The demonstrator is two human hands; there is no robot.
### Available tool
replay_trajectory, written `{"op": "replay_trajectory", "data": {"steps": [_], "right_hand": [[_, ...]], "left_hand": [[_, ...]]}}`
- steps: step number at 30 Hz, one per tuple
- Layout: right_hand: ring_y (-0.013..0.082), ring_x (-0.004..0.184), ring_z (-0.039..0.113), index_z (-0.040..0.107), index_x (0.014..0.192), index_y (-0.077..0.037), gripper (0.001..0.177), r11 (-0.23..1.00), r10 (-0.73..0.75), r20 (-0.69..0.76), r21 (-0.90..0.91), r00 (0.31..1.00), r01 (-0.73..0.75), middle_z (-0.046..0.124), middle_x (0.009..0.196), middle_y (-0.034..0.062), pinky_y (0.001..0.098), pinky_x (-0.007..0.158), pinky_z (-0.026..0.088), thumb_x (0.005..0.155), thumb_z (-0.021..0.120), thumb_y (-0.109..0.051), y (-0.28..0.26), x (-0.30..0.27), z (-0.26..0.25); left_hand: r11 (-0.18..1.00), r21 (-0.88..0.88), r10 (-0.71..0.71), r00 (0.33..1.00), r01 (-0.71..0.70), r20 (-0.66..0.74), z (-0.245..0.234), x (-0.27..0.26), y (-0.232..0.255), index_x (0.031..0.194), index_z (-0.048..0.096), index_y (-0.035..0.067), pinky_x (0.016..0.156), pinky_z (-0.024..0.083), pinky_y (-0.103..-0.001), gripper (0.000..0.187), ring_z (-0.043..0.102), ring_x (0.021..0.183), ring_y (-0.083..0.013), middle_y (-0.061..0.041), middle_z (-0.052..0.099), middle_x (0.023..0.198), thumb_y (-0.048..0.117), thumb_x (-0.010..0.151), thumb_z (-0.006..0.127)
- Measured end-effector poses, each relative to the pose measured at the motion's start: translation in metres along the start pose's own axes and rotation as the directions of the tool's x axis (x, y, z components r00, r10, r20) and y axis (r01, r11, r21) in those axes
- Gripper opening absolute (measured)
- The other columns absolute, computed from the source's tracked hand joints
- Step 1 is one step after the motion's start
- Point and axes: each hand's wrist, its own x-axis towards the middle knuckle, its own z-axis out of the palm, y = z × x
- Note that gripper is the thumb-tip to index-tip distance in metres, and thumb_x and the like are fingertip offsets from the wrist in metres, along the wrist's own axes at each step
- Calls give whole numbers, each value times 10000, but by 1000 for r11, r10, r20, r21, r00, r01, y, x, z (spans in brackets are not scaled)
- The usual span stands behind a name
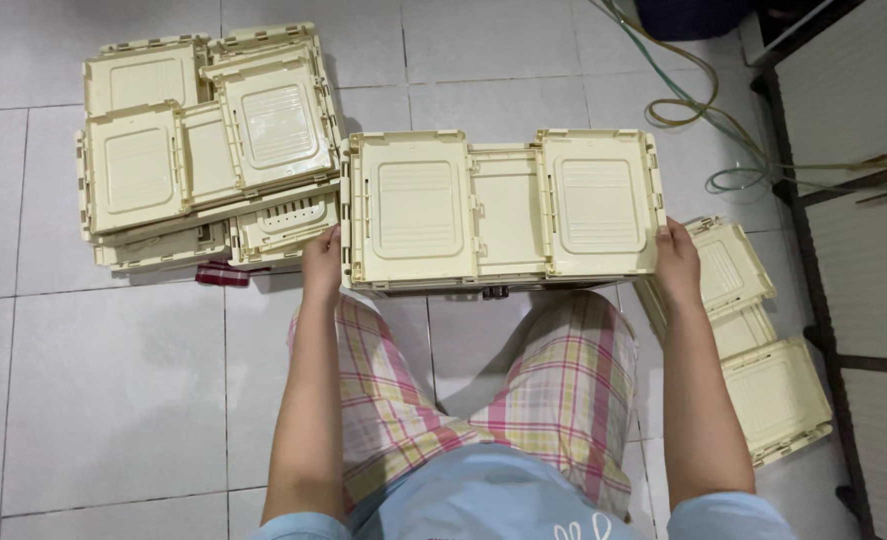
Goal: The person assembles a beige foldable plastic crate by unfolding its sides, inserting a bottom panel, and closing the lid. The person repeats the process with a second crate, stacking the finished units.
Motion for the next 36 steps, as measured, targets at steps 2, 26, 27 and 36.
{"op": "replay_trajectory", "data": {"steps": [2,26,27,36], "right_hand": [[174,1150,605,581,1396,-21,380,997,21,-32,71,999,-18,676,1251,113,301,1010,455,1089,481,-222,1,-3,7],[177,908,706,652,1272,82,443,887,307,242,278,920,-369,741,1089,140,335,805,562,1074,542,-298,48,60,-4],[171,879,712,660,1270,88,416,900,279,248,270,928,-342,748,1074,144,327,778,569,1066,563,-262,55,61,-6],[130,921,704,675,1264,52,365,988,33,249,138,968,-69,763,1077,120,281,828,562,1051,521,-201,60,45,0]], "left_hand": [[938,342,68,997,-54,-29,-3,8,-6,1253,726,3,852,523,-358,350,725,927,-245,-170,756,1060,240,1074,540],[511,458,560,686,-728,464,166,-124,167,1396,572,123,1199,295,-551,420,353,1434,-373,-145,468,1501,282,1012,627],[453,428,590,623,-782,513,187,-135,170,1388,589,130,1208,305,-553,411,353,1451,-374,-139,473,1516,294,1015,644],[250,369,554,444,-895,704,288,-172,159,1417,573,241,1182,232,-655,589,302,1495,-382,-80,395,1595,442,880,706]]}}
